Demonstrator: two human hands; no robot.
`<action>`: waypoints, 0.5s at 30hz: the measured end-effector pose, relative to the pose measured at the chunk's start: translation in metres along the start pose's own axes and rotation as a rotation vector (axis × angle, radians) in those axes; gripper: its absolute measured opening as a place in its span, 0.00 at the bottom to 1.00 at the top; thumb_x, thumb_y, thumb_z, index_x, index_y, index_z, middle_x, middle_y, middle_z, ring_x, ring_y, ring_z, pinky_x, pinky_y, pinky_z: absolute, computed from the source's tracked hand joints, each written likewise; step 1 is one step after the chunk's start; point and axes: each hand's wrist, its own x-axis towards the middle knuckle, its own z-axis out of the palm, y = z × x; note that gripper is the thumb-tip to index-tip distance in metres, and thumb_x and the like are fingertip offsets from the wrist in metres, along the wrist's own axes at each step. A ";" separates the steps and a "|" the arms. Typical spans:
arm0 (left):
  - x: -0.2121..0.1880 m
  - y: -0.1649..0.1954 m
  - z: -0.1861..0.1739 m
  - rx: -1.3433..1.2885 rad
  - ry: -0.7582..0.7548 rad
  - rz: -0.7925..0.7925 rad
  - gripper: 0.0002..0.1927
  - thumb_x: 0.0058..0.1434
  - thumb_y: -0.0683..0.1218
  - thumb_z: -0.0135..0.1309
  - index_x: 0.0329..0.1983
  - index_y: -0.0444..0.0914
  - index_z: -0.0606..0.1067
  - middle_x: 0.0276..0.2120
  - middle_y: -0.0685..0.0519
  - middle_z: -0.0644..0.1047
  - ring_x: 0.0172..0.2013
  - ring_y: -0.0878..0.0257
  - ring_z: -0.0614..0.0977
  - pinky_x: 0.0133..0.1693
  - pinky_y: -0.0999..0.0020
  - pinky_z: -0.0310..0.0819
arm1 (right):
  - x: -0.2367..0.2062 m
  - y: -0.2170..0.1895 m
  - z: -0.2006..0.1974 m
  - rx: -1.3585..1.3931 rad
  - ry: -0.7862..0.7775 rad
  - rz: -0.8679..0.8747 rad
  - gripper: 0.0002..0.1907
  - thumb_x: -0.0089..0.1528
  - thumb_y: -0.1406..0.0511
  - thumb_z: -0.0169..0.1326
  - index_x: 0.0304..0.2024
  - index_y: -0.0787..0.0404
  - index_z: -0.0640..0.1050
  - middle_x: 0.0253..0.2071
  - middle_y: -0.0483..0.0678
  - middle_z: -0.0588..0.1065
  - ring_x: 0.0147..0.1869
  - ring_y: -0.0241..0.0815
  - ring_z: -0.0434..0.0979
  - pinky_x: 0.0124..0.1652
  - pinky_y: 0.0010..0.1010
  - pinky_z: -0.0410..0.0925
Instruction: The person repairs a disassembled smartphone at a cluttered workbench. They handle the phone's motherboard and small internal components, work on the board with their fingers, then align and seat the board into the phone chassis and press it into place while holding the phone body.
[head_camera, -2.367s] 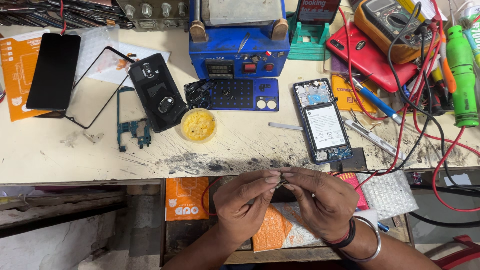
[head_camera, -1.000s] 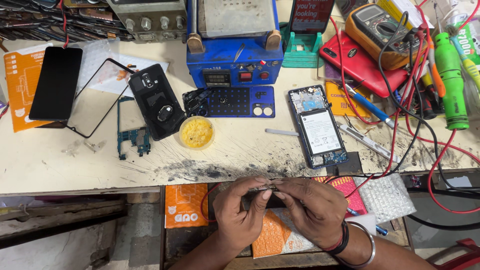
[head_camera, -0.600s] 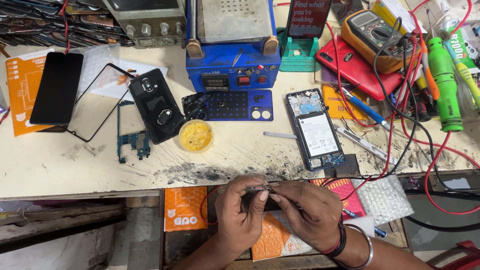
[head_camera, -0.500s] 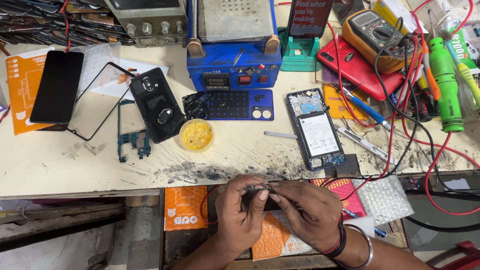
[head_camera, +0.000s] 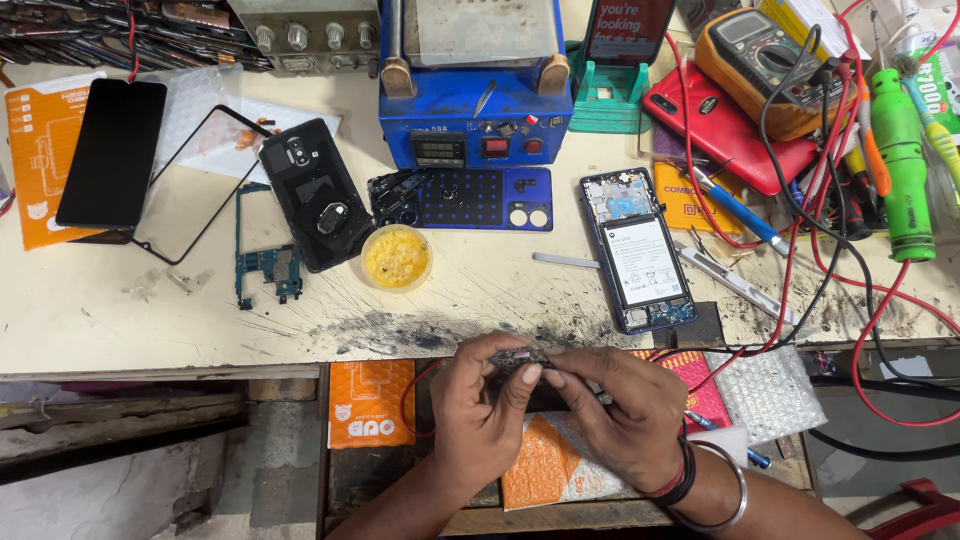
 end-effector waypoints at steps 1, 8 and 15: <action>0.001 0.000 0.000 0.001 -0.003 -0.001 0.12 0.70 0.38 0.57 0.54 0.30 0.71 0.40 0.48 0.80 0.40 0.68 0.82 0.42 0.74 0.79 | 0.001 0.000 0.000 0.024 0.003 0.007 0.08 0.57 0.70 0.66 0.40 0.62 0.82 0.36 0.50 0.83 0.37 0.39 0.86 0.36 0.25 0.75; 0.003 0.005 0.000 0.029 0.001 -0.059 0.14 0.69 0.39 0.58 0.56 0.30 0.74 0.41 0.49 0.81 0.38 0.70 0.82 0.38 0.76 0.78 | 0.002 0.000 -0.002 0.027 0.001 0.071 0.08 0.58 0.71 0.66 0.40 0.63 0.83 0.34 0.50 0.83 0.34 0.37 0.85 0.33 0.23 0.74; 0.002 0.005 -0.001 0.113 0.009 -0.129 0.17 0.64 0.39 0.62 0.55 0.31 0.75 0.36 0.50 0.82 0.28 0.72 0.77 0.29 0.78 0.71 | 0.002 0.001 -0.001 0.046 0.004 0.045 0.08 0.59 0.71 0.65 0.41 0.64 0.82 0.35 0.50 0.83 0.36 0.37 0.86 0.35 0.23 0.75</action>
